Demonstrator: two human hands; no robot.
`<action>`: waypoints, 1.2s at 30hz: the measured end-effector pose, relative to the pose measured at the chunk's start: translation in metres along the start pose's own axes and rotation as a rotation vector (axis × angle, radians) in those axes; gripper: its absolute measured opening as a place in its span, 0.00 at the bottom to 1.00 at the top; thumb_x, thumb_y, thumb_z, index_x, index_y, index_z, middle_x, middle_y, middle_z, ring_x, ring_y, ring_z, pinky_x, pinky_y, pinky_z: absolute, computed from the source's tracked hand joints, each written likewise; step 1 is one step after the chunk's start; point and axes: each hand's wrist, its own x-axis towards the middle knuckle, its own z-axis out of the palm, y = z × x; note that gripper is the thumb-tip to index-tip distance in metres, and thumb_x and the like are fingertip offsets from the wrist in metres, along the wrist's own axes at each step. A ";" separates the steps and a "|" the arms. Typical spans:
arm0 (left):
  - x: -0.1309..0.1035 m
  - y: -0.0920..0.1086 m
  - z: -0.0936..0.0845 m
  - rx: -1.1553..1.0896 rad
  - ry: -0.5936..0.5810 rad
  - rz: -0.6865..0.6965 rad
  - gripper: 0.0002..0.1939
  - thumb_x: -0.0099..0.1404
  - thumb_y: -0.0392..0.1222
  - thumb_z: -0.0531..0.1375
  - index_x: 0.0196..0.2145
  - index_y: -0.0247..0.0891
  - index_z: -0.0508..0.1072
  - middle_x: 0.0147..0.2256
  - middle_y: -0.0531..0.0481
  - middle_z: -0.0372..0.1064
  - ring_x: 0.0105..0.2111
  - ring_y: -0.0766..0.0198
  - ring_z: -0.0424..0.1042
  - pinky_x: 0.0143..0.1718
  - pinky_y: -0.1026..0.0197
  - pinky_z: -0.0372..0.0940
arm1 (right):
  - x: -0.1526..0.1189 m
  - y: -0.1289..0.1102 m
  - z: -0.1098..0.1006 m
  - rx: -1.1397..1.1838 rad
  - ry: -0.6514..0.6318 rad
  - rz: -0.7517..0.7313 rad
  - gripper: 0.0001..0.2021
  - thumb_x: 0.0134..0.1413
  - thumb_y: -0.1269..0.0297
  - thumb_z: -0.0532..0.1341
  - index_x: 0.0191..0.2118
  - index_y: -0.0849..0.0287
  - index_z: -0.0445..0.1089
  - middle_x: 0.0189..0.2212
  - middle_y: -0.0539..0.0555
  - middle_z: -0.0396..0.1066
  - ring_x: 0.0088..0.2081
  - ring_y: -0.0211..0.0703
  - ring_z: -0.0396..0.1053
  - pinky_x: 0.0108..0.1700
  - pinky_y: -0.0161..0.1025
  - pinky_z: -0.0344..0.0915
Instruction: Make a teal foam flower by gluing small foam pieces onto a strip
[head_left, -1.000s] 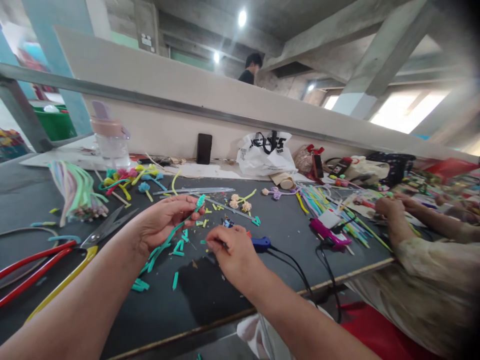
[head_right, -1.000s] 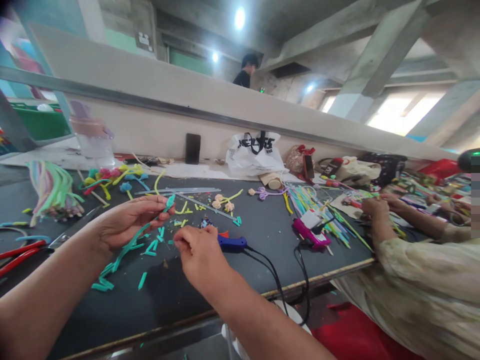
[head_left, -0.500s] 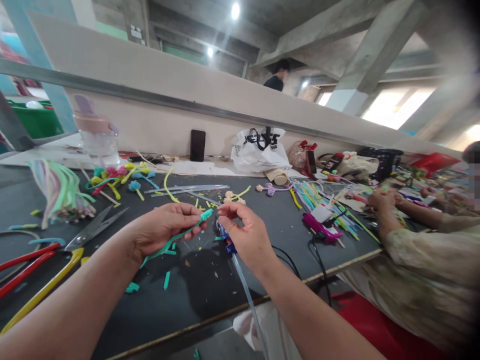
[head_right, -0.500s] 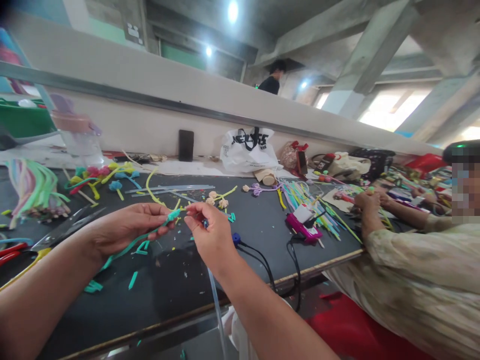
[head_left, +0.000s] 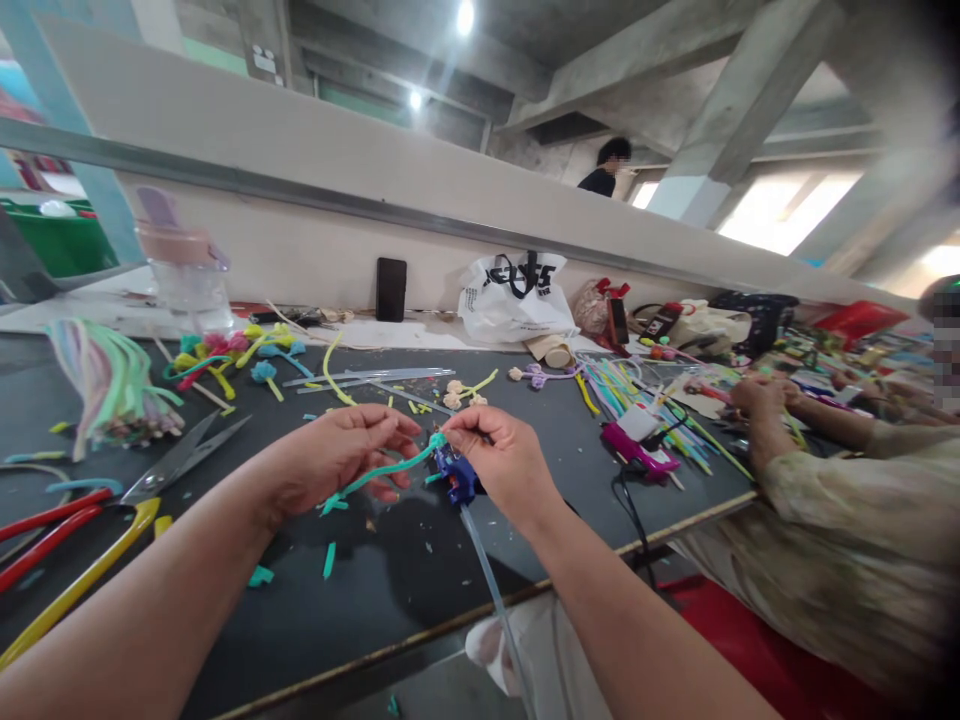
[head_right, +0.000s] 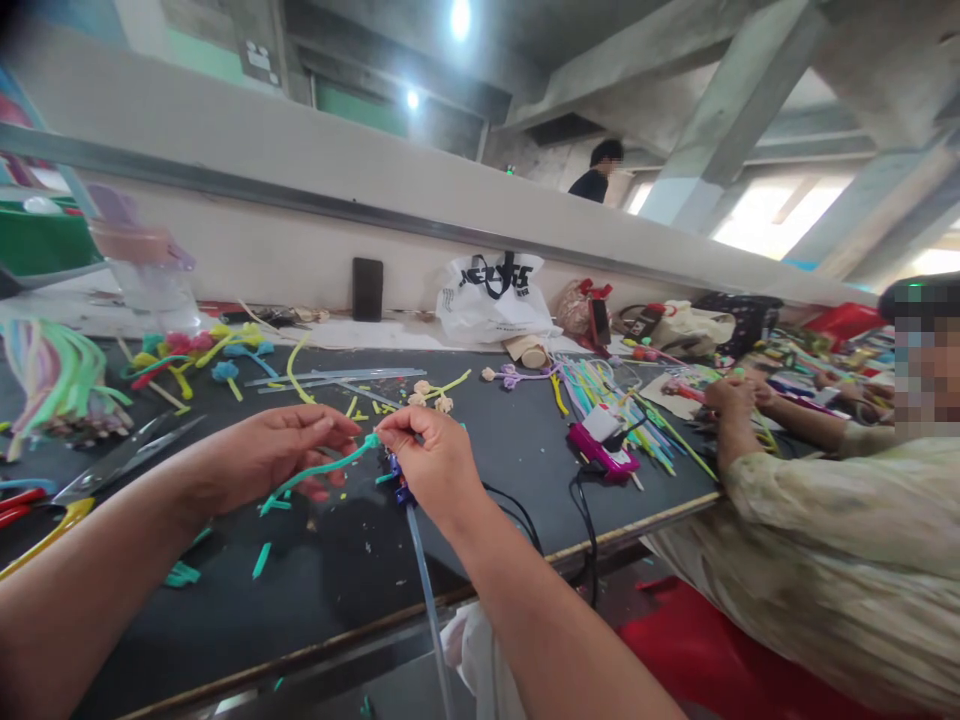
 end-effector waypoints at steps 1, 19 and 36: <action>0.000 0.000 0.002 0.049 -0.013 0.028 0.13 0.57 0.45 0.61 0.39 0.38 0.72 0.33 0.47 0.70 0.27 0.62 0.72 0.23 0.60 0.68 | 0.001 0.000 -0.001 -0.010 -0.002 -0.001 0.02 0.47 0.68 0.61 0.27 0.58 0.72 0.23 0.48 0.71 0.27 0.36 0.66 0.31 0.33 0.61; 0.003 0.000 0.010 0.321 0.165 0.164 0.05 0.48 0.39 0.67 0.26 0.39 0.78 0.24 0.53 0.74 0.24 0.67 0.68 0.28 0.67 0.62 | 0.004 0.000 0.011 0.324 -0.111 0.230 0.04 0.45 0.65 0.61 0.26 0.60 0.69 0.18 0.45 0.63 0.21 0.32 0.58 0.24 0.30 0.55; -0.014 0.021 0.030 0.764 0.130 0.221 0.08 0.53 0.41 0.58 0.23 0.38 0.76 0.19 0.55 0.67 0.21 0.67 0.61 0.24 0.65 0.56 | 0.003 0.000 0.001 0.305 -0.226 0.094 0.03 0.45 0.67 0.60 0.25 0.60 0.70 0.19 0.45 0.62 0.22 0.32 0.57 0.25 0.30 0.55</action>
